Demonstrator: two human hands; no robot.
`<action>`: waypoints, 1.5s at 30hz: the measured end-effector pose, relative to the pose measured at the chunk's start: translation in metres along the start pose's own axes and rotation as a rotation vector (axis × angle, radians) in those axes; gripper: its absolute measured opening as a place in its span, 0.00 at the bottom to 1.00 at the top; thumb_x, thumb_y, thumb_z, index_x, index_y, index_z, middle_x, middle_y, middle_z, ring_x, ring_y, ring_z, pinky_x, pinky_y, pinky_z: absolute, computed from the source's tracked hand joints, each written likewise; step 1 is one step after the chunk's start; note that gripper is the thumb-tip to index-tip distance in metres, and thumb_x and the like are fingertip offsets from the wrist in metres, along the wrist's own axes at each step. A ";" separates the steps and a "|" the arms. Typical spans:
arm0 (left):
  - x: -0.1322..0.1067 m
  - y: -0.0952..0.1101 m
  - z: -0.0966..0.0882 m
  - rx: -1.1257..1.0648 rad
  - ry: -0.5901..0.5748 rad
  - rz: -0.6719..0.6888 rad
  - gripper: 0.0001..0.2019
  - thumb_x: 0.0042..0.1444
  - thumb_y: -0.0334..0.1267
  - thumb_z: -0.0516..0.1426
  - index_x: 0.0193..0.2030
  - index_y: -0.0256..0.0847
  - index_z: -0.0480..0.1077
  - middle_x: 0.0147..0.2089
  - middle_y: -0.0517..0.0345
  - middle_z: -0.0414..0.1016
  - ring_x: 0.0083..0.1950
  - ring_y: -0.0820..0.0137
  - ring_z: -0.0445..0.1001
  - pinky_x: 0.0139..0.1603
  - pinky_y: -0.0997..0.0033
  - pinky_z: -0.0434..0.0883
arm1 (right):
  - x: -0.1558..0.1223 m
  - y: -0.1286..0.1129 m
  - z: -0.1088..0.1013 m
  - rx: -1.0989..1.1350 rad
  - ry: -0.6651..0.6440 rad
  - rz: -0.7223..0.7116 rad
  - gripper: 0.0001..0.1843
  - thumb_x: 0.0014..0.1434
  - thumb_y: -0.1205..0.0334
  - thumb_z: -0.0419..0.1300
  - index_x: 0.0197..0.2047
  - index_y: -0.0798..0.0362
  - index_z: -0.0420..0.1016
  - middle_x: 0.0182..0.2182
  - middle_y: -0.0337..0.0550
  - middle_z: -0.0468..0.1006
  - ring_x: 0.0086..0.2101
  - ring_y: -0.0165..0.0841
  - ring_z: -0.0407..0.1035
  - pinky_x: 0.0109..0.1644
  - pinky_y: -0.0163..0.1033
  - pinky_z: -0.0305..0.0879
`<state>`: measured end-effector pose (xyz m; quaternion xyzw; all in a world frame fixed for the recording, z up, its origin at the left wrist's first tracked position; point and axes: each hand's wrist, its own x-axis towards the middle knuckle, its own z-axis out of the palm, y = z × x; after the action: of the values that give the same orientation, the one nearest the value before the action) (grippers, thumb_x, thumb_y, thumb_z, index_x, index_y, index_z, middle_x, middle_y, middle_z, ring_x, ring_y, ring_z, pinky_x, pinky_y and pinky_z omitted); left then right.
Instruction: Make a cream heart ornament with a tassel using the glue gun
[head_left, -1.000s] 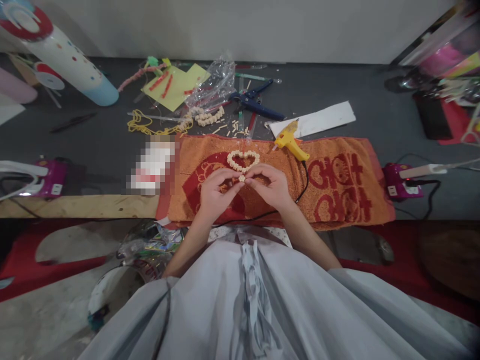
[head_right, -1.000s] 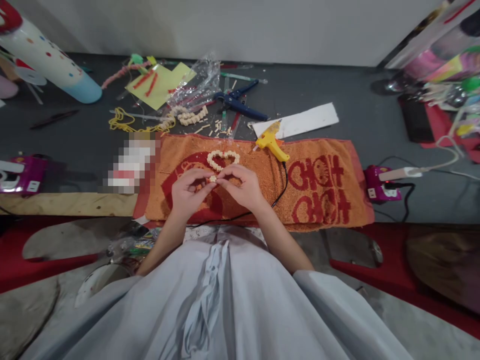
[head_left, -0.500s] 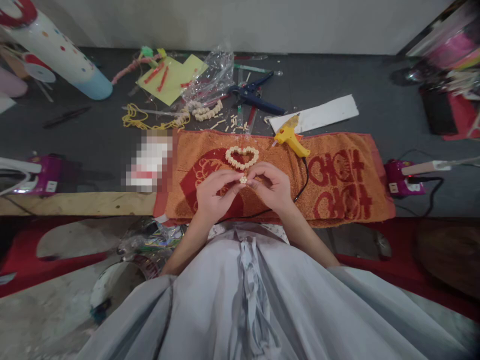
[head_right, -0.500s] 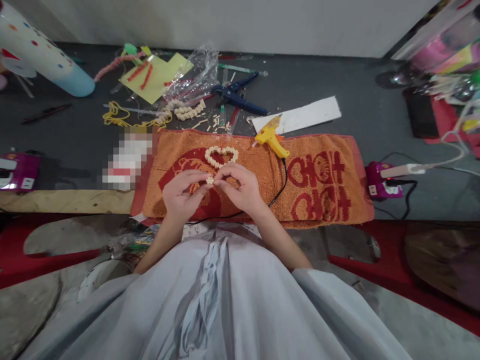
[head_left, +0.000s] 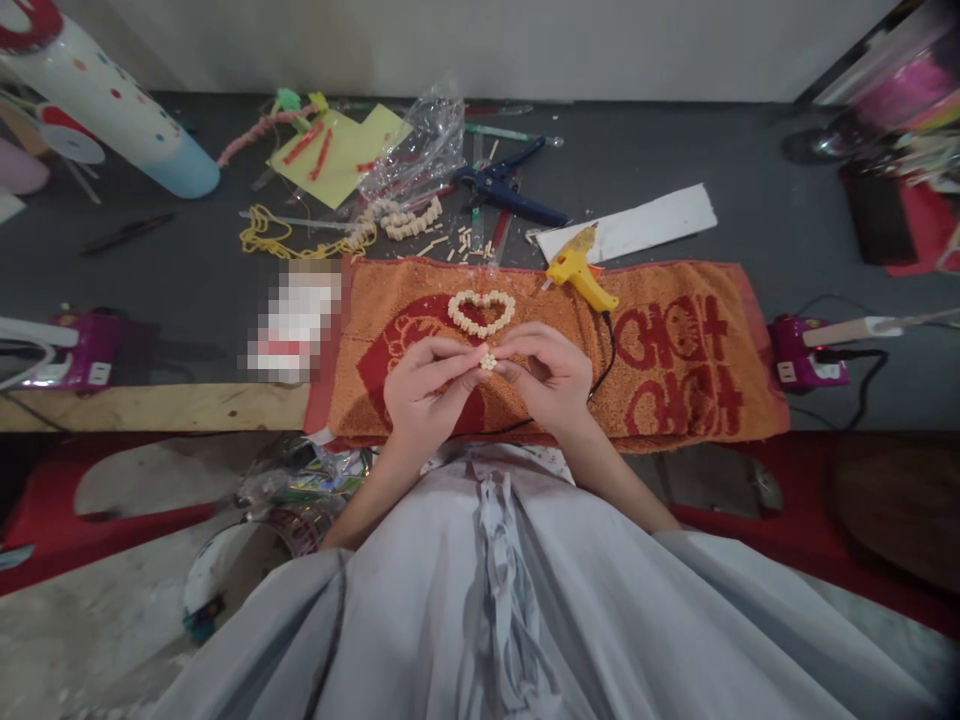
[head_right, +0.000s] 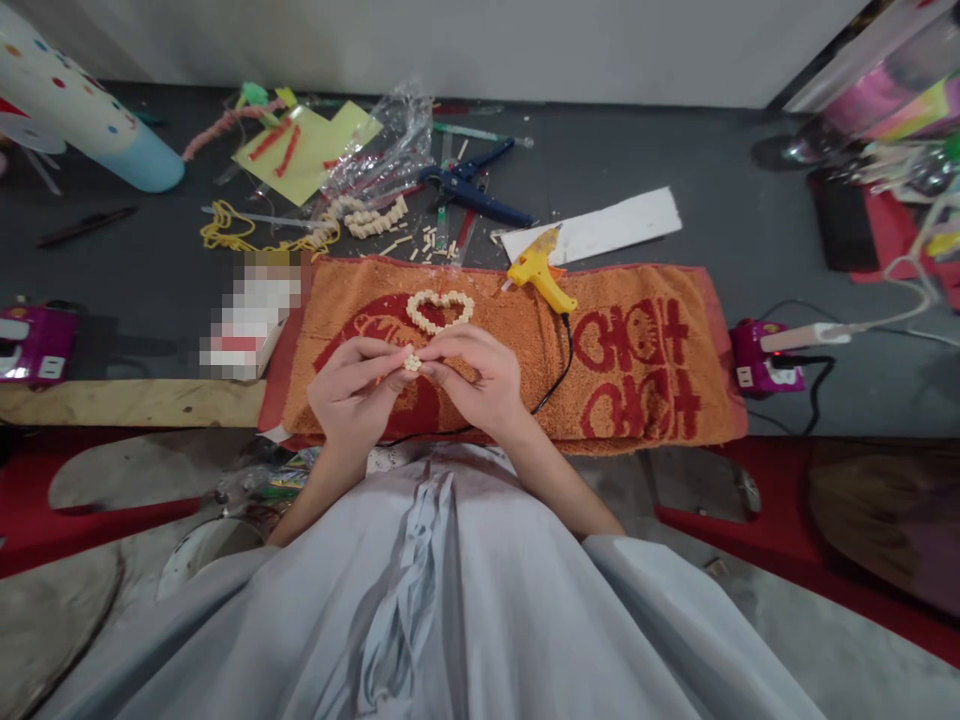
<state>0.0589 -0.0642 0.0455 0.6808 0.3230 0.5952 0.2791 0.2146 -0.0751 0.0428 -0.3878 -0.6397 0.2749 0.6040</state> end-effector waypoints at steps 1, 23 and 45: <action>0.000 0.001 0.000 0.001 0.000 -0.002 0.19 0.52 0.27 0.65 0.48 0.54 0.78 0.36 0.63 0.79 0.36 0.78 0.77 0.36 0.79 0.73 | 0.000 -0.001 0.000 -0.003 -0.001 -0.007 0.08 0.57 0.70 0.65 0.37 0.48 0.80 0.33 0.39 0.79 0.36 0.30 0.74 0.41 0.37 0.72; -0.031 -0.029 0.000 0.104 -0.252 -0.616 0.19 0.53 0.37 0.64 0.52 0.42 0.73 0.38 0.57 0.83 0.41 0.68 0.82 0.43 0.71 0.76 | -0.033 0.030 -0.010 -0.169 -0.252 0.387 0.06 0.56 0.63 0.64 0.39 0.51 0.77 0.35 0.42 0.82 0.36 0.34 0.75 0.43 0.40 0.71; -0.024 -0.054 0.020 0.559 -0.346 -0.392 0.06 0.58 0.36 0.59 0.38 0.39 0.78 0.32 0.56 0.79 0.33 0.71 0.75 0.35 0.73 0.66 | -0.022 0.058 -0.007 -0.331 -0.167 0.464 0.08 0.56 0.65 0.62 0.40 0.51 0.78 0.35 0.43 0.83 0.36 0.35 0.76 0.45 0.42 0.72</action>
<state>0.0707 -0.0482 -0.0132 0.7464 0.5450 0.2956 0.2417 0.2298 -0.0629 -0.0161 -0.5929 -0.6176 0.3283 0.3990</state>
